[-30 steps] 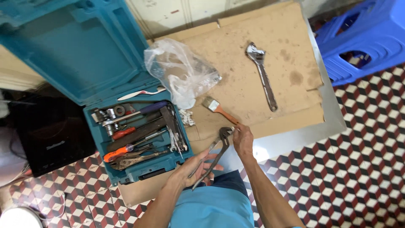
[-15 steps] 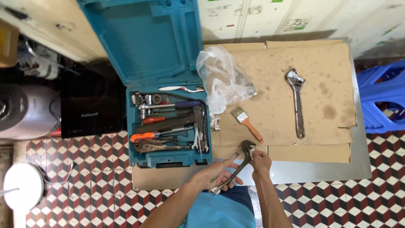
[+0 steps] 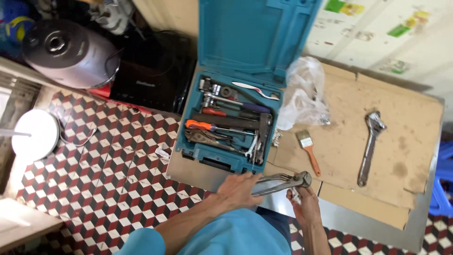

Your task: The person removes tools from a blue toolbox, wipes each with a white cloth, and places them back into the case. They handle a socket wrench, pliers, and an adjustable wrench, then open a plastic bag containing small hardware and return it to the toolbox.

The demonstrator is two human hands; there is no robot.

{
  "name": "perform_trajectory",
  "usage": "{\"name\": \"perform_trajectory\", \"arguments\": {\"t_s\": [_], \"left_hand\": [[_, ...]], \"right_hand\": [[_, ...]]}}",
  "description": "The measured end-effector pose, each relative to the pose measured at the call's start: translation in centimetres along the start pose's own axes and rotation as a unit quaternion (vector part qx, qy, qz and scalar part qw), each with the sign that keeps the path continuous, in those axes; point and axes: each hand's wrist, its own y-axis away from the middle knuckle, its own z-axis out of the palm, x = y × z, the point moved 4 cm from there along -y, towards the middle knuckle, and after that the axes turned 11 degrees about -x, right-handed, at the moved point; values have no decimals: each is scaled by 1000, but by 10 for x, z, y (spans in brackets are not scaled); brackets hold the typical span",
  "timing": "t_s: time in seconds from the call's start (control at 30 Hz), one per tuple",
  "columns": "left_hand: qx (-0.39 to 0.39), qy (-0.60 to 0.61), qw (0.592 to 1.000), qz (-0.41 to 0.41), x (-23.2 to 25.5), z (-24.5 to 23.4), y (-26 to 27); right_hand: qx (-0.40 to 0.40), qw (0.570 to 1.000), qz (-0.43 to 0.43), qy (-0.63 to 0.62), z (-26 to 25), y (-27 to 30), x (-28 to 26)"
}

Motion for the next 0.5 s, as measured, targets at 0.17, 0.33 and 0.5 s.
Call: {"name": "perform_trajectory", "arguments": {"t_s": [0.17,0.33,0.5], "left_hand": [[78,-33,996,37,-48,-9,29],[143,-93,985,33,-84,-18,29],[280,-153,948,10,-113,-23,26]], "right_hand": [[-92,993,56,38,31,5,2],[-157,982,93,54,85,22,-20],[-131,976,144,92,104,7,-7]]}}
